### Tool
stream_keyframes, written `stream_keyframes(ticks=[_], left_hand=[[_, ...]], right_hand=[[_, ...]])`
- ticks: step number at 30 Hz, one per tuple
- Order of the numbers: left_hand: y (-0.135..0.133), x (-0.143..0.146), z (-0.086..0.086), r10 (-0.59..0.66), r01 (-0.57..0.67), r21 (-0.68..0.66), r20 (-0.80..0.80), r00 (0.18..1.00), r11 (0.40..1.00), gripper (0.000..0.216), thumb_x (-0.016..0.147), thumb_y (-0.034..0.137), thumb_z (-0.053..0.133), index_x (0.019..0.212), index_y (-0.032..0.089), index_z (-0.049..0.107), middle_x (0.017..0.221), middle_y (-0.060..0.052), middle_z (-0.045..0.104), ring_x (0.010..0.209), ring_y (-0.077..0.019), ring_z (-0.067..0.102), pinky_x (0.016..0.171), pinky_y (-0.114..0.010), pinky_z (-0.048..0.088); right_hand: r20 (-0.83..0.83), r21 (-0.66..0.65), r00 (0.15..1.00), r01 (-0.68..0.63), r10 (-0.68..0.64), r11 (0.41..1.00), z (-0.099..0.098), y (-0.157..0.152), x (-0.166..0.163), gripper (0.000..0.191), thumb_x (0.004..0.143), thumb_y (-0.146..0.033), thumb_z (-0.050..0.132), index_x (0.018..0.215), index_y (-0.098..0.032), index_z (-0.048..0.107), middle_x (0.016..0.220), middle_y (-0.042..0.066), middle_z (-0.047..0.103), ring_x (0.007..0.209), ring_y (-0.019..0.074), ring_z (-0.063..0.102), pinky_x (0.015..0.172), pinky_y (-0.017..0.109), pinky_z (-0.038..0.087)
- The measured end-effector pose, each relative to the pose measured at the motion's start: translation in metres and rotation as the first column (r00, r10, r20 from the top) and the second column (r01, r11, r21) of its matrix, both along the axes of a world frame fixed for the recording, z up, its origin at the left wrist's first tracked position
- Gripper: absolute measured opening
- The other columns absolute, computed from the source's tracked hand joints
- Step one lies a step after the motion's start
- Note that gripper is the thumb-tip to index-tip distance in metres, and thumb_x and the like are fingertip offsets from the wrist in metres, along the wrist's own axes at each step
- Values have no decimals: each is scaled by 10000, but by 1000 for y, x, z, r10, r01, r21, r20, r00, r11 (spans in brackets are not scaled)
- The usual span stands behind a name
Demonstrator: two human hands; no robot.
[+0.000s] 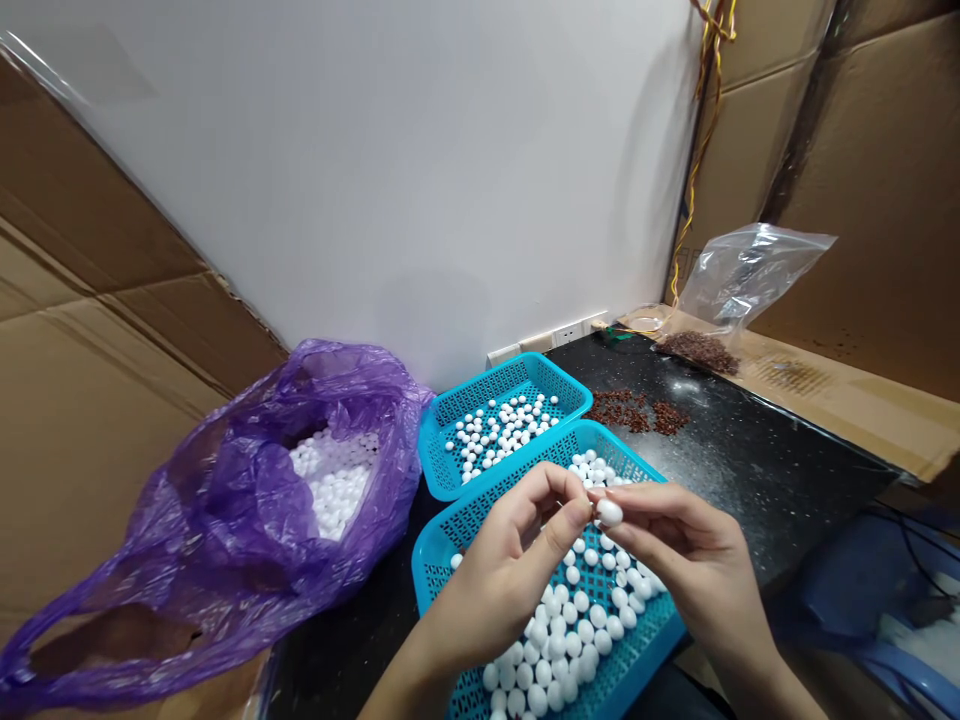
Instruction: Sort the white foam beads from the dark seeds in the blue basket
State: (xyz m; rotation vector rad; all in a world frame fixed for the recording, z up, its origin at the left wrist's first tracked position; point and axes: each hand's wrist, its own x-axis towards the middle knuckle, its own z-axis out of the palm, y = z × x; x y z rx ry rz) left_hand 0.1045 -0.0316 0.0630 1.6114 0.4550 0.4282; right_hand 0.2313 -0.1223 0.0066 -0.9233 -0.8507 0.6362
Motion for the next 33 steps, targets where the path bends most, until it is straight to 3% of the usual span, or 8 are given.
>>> stream_keyframes(ticks=[20, 33], left_hand=[[-3, 3, -2, 51, -47, 110, -32, 998, 993, 144, 933, 307, 463, 880, 184, 516, 845, -2, 511, 798, -122, 464, 719, -218, 376], [0, 4, -6, 33, -31, 55, -31, 999, 998, 130, 919, 322, 494, 895, 195, 492, 856, 8, 489, 803, -117, 462, 743, -235, 389]], right_hand=[[169, 45, 978, 119, -125, 992, -1, -3, -1, 282, 764, -111, 710, 929, -339, 726, 930, -35, 749, 850, 167, 700, 804, 273, 573], [334, 94, 936, 89, -115, 992, -8, -1, 8, 345, 781, -56, 679, 1000, -322, 696, 987, -53, 735, 867, 133, 693, 820, 215, 550]])
